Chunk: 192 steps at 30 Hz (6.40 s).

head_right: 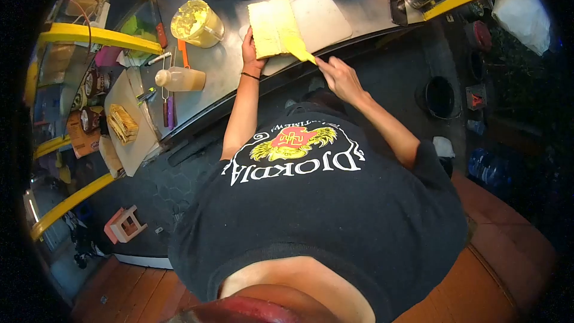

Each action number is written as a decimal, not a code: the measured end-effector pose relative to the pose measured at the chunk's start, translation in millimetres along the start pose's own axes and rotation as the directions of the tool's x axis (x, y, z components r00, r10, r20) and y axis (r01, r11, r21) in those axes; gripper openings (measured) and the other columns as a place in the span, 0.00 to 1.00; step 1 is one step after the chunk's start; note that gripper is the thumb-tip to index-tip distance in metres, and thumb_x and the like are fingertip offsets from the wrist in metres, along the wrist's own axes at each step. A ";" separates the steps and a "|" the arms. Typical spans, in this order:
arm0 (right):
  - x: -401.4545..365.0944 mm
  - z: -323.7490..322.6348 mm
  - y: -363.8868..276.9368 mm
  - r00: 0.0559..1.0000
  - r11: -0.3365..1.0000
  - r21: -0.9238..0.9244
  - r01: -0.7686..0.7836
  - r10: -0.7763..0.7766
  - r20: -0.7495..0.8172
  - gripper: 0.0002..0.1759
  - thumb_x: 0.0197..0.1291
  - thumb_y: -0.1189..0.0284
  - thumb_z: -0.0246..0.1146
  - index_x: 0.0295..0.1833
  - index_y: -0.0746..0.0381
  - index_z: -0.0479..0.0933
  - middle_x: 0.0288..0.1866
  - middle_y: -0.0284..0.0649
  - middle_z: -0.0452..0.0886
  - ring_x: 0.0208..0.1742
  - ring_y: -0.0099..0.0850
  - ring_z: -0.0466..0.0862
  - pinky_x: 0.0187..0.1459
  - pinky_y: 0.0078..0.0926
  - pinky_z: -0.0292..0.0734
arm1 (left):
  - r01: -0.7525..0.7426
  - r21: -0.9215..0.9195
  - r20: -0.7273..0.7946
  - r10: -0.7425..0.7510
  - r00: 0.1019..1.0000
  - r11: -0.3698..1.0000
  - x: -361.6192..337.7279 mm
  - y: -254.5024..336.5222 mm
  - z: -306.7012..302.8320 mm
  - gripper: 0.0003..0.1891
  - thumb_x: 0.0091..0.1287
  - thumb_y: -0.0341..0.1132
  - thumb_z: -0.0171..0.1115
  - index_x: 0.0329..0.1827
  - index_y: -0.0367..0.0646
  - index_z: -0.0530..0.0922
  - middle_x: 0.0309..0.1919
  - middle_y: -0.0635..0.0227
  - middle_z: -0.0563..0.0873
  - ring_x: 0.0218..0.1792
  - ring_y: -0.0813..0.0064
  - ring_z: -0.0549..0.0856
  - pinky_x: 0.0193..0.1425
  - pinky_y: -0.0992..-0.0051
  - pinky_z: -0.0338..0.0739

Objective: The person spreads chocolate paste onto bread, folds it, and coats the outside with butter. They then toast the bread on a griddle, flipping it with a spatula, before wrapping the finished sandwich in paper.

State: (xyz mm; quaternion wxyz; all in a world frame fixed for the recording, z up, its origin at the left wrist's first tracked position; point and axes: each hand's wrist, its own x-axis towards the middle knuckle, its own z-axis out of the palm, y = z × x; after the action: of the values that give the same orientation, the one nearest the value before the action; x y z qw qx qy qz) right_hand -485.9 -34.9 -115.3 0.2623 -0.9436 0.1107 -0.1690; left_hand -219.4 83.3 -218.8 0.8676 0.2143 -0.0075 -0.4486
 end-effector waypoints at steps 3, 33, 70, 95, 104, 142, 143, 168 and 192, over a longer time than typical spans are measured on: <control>-19.5 -20.9 -2.1 0.999 0.995 0.089 -0.045 0.048 -0.023 0.16 0.62 0.79 0.63 0.56 0.62 0.81 0.27 0.43 0.66 0.27 0.38 0.73 0.32 0.35 0.70 | -0.039 0.033 -0.046 0.041 0.998 0.999 6.0 -1.0 -0.8 0.24 0.75 0.47 0.47 0.66 0.39 0.72 0.62 0.58 0.80 0.61 0.58 0.80 0.67 0.59 0.74; 52.2 27.0 29.4 0.807 0.261 0.887 -0.382 0.561 0.182 0.15 0.72 0.68 0.57 0.49 0.70 0.80 0.22 0.27 0.66 0.19 0.17 0.66 0.17 0.21 0.71 | 0.034 0.026 -0.025 -0.033 0.999 0.999 -2.5 1.1 10.6 0.24 0.76 0.47 0.46 0.65 0.40 0.73 0.58 0.58 0.82 0.57 0.60 0.83 0.63 0.60 0.77; 381.4 101.5 -147.7 0.785 0.777 -0.261 0.573 -0.428 0.447 0.13 0.59 0.71 0.58 0.42 0.68 0.81 0.38 0.57 0.85 0.43 0.53 0.86 0.45 0.47 0.82 | -0.071 0.024 0.048 0.070 0.996 0.997 -4.5 5.3 18.2 0.22 0.78 0.43 0.43 0.69 0.42 0.67 0.60 0.61 0.80 0.59 0.66 0.82 0.64 0.65 0.77; 281.6 -38.4 -80.3 0.945 0.921 0.328 0.209 -0.276 0.173 0.18 0.69 0.61 0.59 0.46 0.66 0.84 0.23 0.38 0.80 0.19 0.22 0.73 0.25 0.27 0.74 | -0.027 0.028 -0.003 0.027 1.000 0.999 -1.9 1.9 16.3 0.23 0.77 0.46 0.42 0.67 0.40 0.71 0.59 0.60 0.82 0.58 0.63 0.82 0.64 0.62 0.76; 113.3 -56.7 42.0 0.967 0.895 0.365 -0.256 0.238 0.094 0.14 0.70 0.67 0.60 0.48 0.67 0.82 0.32 0.38 0.85 0.36 0.24 0.82 0.38 0.23 0.76 | 0.023 -0.006 -0.023 -0.024 0.999 1.000 2.9 3.7 8.4 0.21 0.76 0.45 0.45 0.66 0.43 0.71 0.59 0.60 0.81 0.58 0.63 0.82 0.63 0.63 0.77; 12.7 -10.1 2.8 0.993 0.994 0.108 -0.033 0.045 -0.112 0.14 0.63 0.76 0.64 0.54 0.63 0.82 0.29 0.43 0.70 0.28 0.38 0.73 0.33 0.31 0.70 | 0.033 0.015 -0.004 -0.033 0.999 0.999 0.8 2.1 5.5 0.26 0.76 0.49 0.45 0.67 0.38 0.71 0.61 0.56 0.80 0.60 0.58 0.81 0.66 0.58 0.75; 4.1 -8.8 -2.1 0.997 0.996 0.083 -0.028 0.034 -0.066 0.15 0.62 0.77 0.64 0.55 0.62 0.82 0.28 0.43 0.69 0.28 0.38 0.72 0.33 0.31 0.70 | 0.041 0.028 0.003 -0.041 0.999 0.999 1.2 1.7 1.7 0.26 0.77 0.49 0.44 0.67 0.38 0.71 0.61 0.56 0.80 0.60 0.58 0.81 0.66 0.58 0.75; 170.6 -39.9 -10.3 0.989 0.597 0.789 -0.142 0.123 0.084 0.14 0.71 0.67 0.58 0.51 0.64 0.83 0.31 0.27 0.80 0.23 0.13 0.71 0.24 0.15 0.67 | -0.055 0.081 -0.152 0.067 0.986 0.995 -7.2 1.7 24.3 0.24 0.78 0.46 0.44 0.71 0.44 0.68 0.63 0.65 0.80 0.60 0.69 0.81 0.65 0.69 0.75; 387.5 -107.2 173.4 0.805 0.526 0.623 -0.579 0.252 0.537 0.19 0.64 0.63 0.62 0.57 0.61 0.78 0.33 0.38 0.85 0.17 0.16 0.74 0.16 0.15 0.66 | -0.226 0.607 -0.401 0.539 0.741 0.762 89.3 77.0 122.4 0.26 0.72 0.59 0.54 0.53 0.42 0.76 0.29 0.69 0.83 0.25 0.79 0.80 0.29 0.80 0.72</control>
State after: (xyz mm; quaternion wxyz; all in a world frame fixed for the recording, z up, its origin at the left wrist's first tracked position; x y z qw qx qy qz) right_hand -191.3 -344.6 -20.2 0.6836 -0.6989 0.2025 0.0568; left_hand -131.5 7.7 -94.6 0.8152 0.5539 0.0772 -0.1505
